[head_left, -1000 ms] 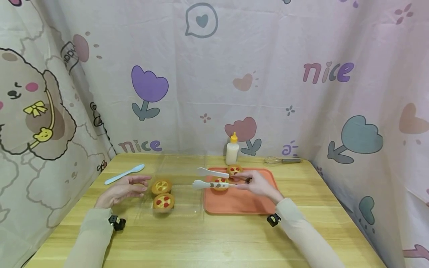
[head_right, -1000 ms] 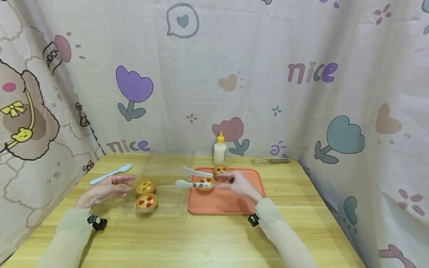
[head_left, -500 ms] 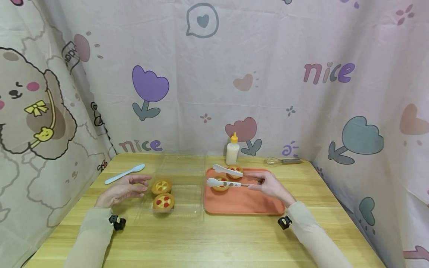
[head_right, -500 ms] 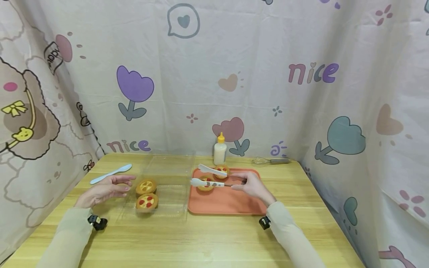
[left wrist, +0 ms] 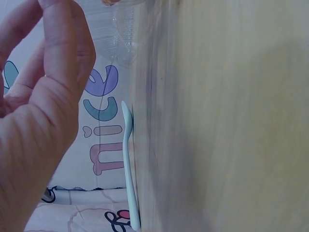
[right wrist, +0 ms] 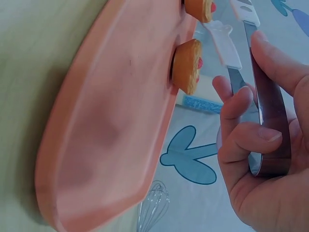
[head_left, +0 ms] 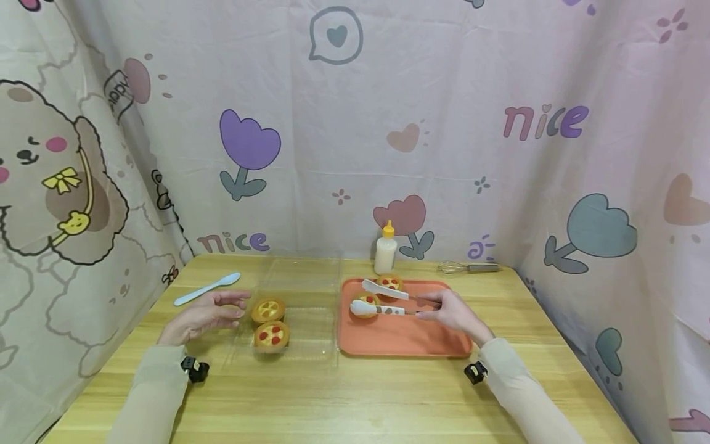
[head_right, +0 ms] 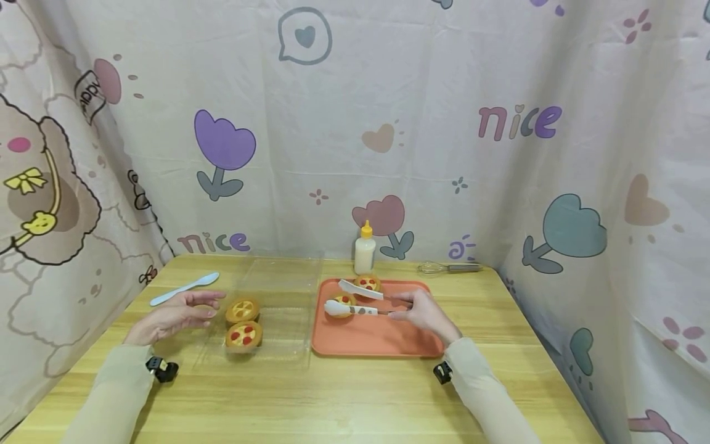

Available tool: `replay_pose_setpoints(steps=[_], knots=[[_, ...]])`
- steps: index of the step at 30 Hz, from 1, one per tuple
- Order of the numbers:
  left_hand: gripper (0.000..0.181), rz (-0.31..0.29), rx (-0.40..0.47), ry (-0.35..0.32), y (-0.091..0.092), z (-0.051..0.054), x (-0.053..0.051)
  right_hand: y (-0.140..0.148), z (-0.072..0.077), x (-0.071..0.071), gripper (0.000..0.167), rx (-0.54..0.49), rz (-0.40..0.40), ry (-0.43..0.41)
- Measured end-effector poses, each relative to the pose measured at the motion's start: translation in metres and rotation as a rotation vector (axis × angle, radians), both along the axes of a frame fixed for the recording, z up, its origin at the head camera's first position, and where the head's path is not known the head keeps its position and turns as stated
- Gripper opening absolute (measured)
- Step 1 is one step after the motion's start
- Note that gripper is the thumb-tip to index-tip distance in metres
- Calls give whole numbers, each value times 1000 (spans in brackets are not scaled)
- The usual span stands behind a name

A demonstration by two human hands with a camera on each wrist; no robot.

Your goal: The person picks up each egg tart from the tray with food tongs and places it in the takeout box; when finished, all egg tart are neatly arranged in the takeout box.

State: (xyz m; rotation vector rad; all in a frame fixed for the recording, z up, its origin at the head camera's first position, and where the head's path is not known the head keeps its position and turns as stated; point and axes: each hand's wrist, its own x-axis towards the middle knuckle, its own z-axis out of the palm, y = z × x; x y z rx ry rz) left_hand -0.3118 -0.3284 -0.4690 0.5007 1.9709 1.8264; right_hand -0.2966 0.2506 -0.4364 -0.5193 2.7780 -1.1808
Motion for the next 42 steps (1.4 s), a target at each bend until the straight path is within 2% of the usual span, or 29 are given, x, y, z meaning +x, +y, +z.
replay_pose_setpoints(steps=[8, 14, 19, 28, 34, 40, 42], knots=[[58, 10, -16, -3, 1, -1, 0, 2, 0, 1, 48, 22, 8, -23], [61, 32, -17, -13, 1, 2, 1, 2, 1, 0, 45, 68, 10, 12], [60, 18, -5, -6, 1, 4, 1, 1, 2, 0, 43, 64, 12, 26], [61, 31, -31, -17, 1, -3, 2, 1, -3, 5, 40, 77, -20, 43], [60, 27, -22, -22, 0, -6, 2, 0, -6, 7, 37, 26, -7, 31], [61, 55, -4, -37, 2, -2, 1, -2, 1, 6, 37, -49, -21, 55], [61, 46, -7, -24, 2, -1, 1, -3, 4, 7, 38, -62, -25, 49]])
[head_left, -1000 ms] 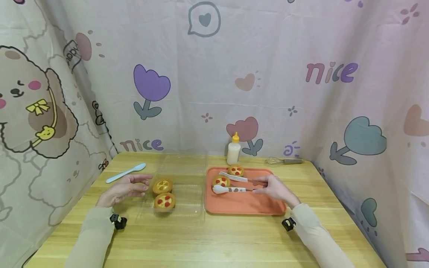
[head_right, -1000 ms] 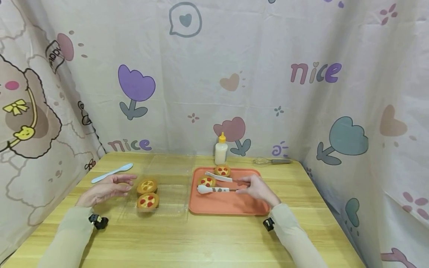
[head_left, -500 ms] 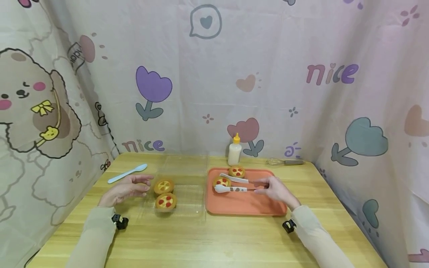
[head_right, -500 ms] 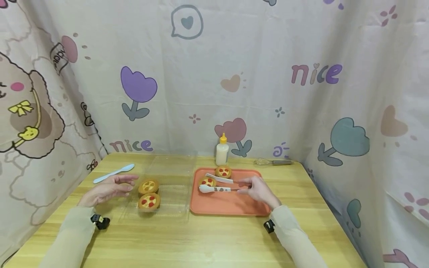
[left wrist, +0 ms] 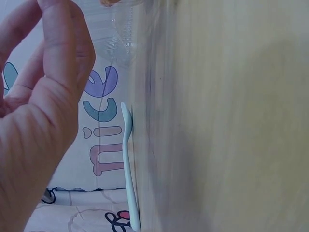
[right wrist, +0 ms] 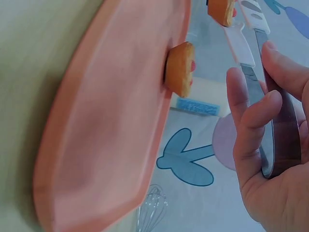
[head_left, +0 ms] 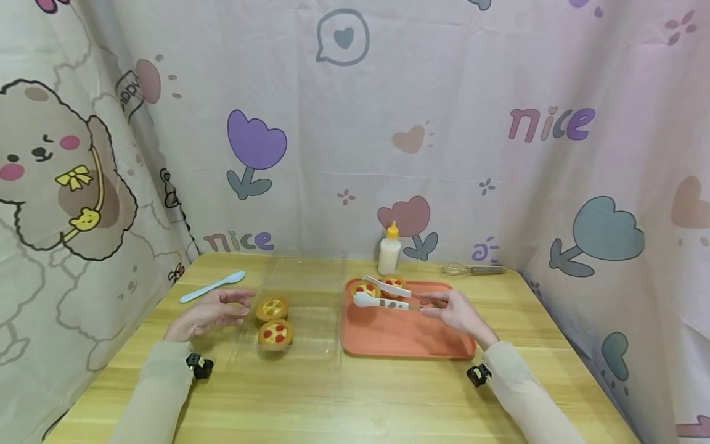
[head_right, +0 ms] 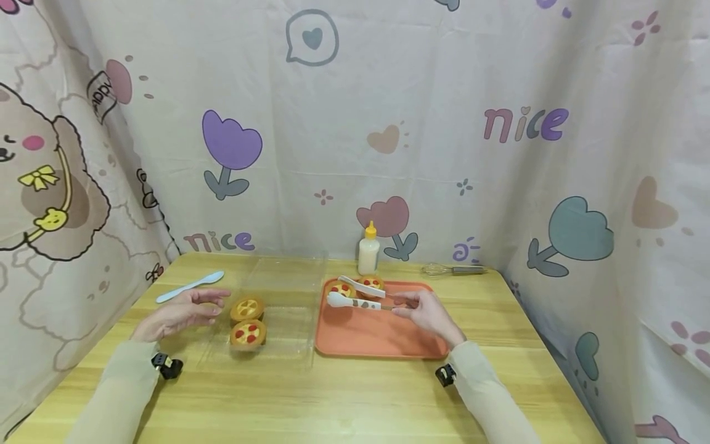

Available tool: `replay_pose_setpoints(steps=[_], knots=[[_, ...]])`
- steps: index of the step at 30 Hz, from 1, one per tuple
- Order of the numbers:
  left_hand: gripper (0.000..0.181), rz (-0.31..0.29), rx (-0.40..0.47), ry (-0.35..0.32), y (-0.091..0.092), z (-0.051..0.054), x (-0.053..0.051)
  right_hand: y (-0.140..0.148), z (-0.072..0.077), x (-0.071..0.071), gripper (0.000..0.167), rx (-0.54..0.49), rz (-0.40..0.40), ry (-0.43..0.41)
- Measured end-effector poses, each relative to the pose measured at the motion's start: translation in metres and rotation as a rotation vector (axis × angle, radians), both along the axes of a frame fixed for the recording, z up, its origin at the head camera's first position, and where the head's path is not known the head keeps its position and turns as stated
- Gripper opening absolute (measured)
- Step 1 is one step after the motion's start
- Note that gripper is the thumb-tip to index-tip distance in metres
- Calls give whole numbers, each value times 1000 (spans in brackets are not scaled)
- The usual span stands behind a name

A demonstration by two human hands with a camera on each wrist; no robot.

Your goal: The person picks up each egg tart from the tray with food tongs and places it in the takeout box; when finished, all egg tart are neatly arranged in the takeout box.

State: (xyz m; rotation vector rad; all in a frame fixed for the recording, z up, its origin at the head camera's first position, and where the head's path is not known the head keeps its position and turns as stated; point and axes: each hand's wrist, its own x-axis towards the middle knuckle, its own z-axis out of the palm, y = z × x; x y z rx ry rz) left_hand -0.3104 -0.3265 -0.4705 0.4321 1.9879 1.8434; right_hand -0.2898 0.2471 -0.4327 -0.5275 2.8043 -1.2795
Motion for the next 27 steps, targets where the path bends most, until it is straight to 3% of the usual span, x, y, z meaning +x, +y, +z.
replay_pose_setpoints(steps=[8, 20, 27], knots=[[58, -41, 24, 7, 0, 2, 0, -1, 4, 1, 43, -13, -11, 0], [58, -38, 20, 5, 0, 4, 0, -5, 10, -1, 45, -2, 11, 60], [56, -42, 4, 7, 0, 4, 0, -14, 15, 0, 45, -4, 5, 43]])
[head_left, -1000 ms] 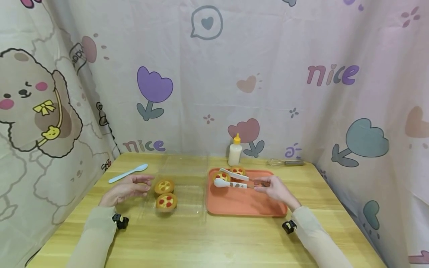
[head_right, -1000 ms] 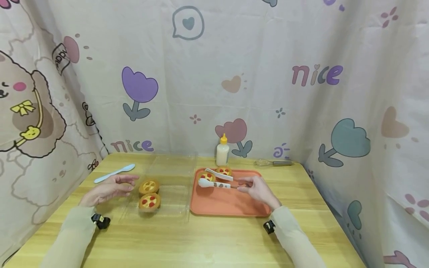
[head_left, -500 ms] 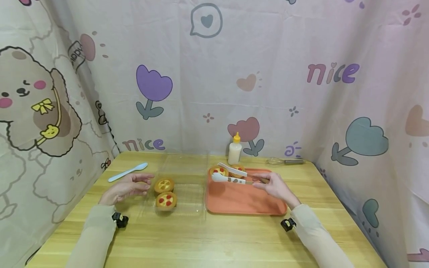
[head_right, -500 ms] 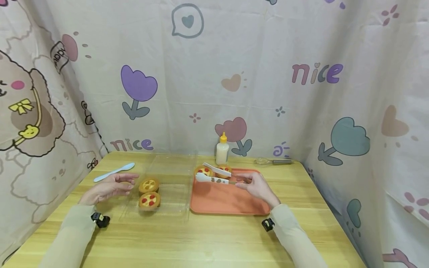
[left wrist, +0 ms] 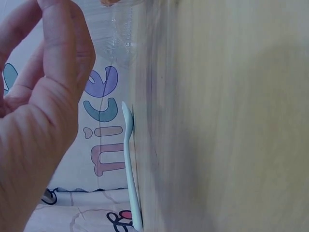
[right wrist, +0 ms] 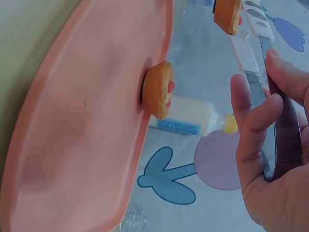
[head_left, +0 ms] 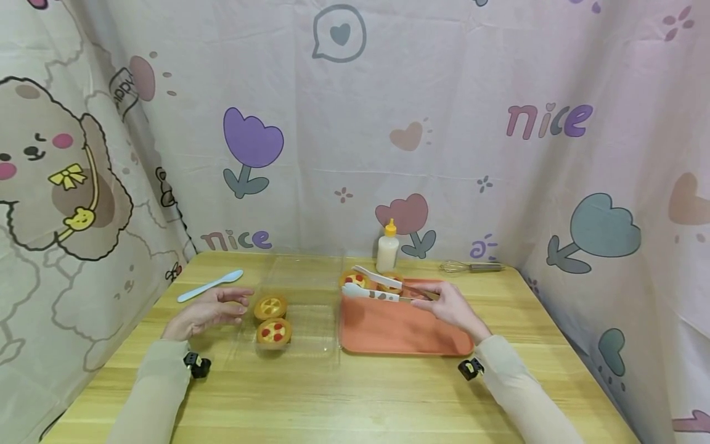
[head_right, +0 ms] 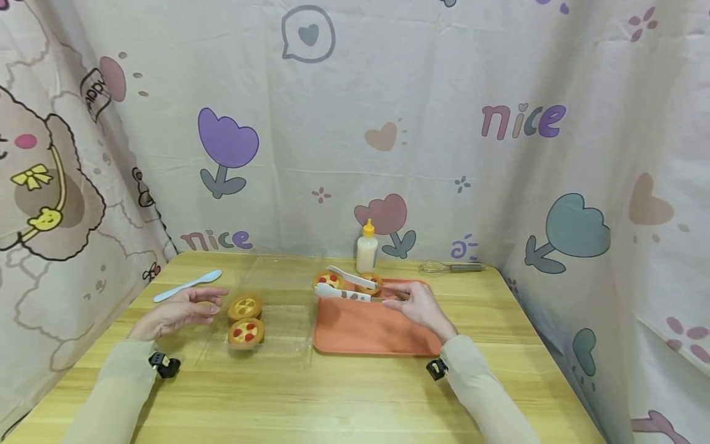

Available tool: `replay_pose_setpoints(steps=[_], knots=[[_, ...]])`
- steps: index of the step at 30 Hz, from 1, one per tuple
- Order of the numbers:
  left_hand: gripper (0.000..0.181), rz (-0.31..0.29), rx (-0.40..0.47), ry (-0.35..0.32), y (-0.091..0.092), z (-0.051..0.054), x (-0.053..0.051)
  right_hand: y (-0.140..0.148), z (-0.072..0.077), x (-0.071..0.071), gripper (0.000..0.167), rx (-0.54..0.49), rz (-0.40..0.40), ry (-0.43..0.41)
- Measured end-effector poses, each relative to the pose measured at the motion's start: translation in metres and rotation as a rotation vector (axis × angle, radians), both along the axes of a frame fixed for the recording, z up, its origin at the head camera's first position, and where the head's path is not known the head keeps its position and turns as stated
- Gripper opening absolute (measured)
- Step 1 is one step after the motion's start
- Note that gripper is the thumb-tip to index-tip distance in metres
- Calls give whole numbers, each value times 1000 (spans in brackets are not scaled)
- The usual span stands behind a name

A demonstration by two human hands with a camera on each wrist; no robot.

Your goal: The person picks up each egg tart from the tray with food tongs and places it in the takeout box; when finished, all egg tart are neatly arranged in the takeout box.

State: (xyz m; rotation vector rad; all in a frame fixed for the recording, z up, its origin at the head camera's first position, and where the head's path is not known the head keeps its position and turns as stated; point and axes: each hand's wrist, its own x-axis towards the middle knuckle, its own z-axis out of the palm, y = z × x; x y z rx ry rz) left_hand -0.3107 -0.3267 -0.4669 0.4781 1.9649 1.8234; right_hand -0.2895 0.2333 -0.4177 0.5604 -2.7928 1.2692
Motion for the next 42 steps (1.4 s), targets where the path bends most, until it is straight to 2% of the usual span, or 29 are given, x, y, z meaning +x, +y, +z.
replay_pose_setpoints(steps=[6, 11, 22, 33, 42], knots=[[60, 16, -18, -12, 0, -1, -1, -10, 3, 0, 44, -18, 13, 7], [58, 3, -10, -5, -1, -3, -2, -20, 3, 1, 42, -23, 4, 8], [53, -5, 12, -4, 0, -1, -2, -42, 0, 0, 44, 0, 93, 5], [58, -7, -14, 9, 1, -1, -1, -71, -11, -7, 35, 5, 148, 36], [57, -22, -3, 30, -1, 0, 0, -87, -13, -10, 34, 93, 150, 81]])
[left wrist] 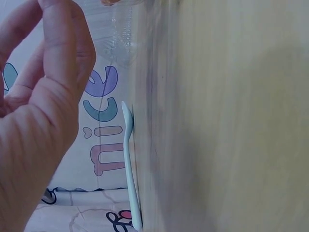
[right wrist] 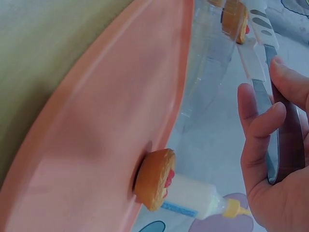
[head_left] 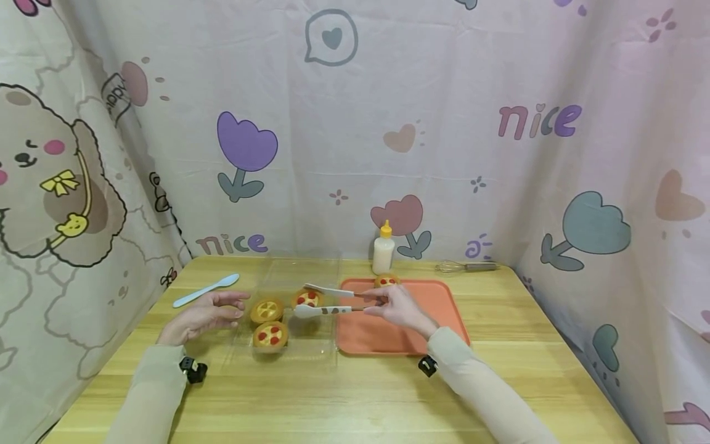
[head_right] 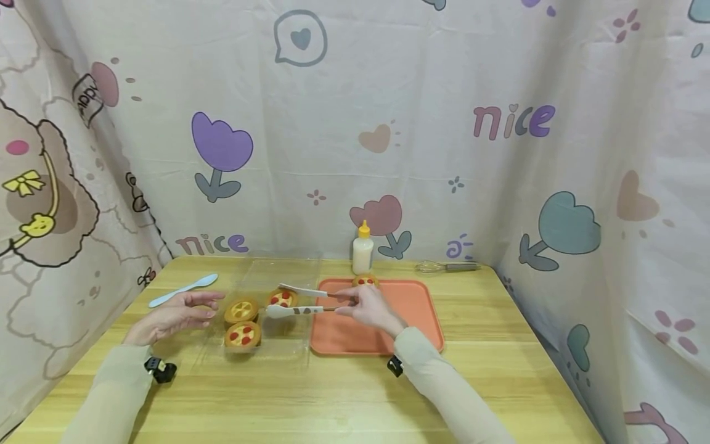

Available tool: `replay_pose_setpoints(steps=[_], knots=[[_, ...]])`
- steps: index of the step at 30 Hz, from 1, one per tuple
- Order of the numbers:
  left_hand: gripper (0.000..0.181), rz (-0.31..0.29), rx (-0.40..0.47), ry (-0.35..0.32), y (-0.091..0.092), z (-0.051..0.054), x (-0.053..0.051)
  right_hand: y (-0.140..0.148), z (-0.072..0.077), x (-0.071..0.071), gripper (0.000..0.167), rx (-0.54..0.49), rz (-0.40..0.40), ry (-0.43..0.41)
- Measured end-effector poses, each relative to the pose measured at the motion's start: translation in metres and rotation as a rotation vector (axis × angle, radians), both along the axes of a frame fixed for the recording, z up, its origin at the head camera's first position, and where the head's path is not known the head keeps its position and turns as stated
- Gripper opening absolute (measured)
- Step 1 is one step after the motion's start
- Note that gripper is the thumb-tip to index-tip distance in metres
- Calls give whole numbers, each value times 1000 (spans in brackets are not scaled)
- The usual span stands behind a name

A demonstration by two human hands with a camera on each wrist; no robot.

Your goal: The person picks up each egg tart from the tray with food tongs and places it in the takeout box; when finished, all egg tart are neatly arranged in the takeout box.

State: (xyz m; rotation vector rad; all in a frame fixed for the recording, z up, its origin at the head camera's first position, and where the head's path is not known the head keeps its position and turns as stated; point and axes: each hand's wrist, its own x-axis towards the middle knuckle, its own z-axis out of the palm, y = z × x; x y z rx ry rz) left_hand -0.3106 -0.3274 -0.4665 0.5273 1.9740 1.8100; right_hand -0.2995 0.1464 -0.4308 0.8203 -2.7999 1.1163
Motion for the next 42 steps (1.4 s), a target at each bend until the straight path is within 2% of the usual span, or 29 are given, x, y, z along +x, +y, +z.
replay_pose_setpoints(steps=[8, 11, 15, 17, 21, 26, 32, 42], knots=[[56, -3, 6, 0, -1, 0, 0, -14, -1, -6, 37, 46, 40, 32], [55, -12, 23, -11, -2, 0, 0, -20, 0, -6, 35, 53, 57, 19], [55, -5, 38, -30, -2, 1, 0, -27, 6, -7, 35, 88, 52, 33], [55, -8, 45, -31, -2, 2, 0, -31, 10, -8, 37, 131, 41, 67], [52, -27, 65, -29, -2, 1, 0, -37, 16, -8, 38, 174, 45, 62], [51, -31, 73, -28, -2, -1, -2, -34, 17, -10, 41, 161, 63, 33], [54, -20, 41, -16, -2, -2, -2, -26, 16, -11, 46, 126, 82, -8], [55, -12, 34, -19, 0, 3, 0, -21, 20, -11, 44, 213, 76, 139]])
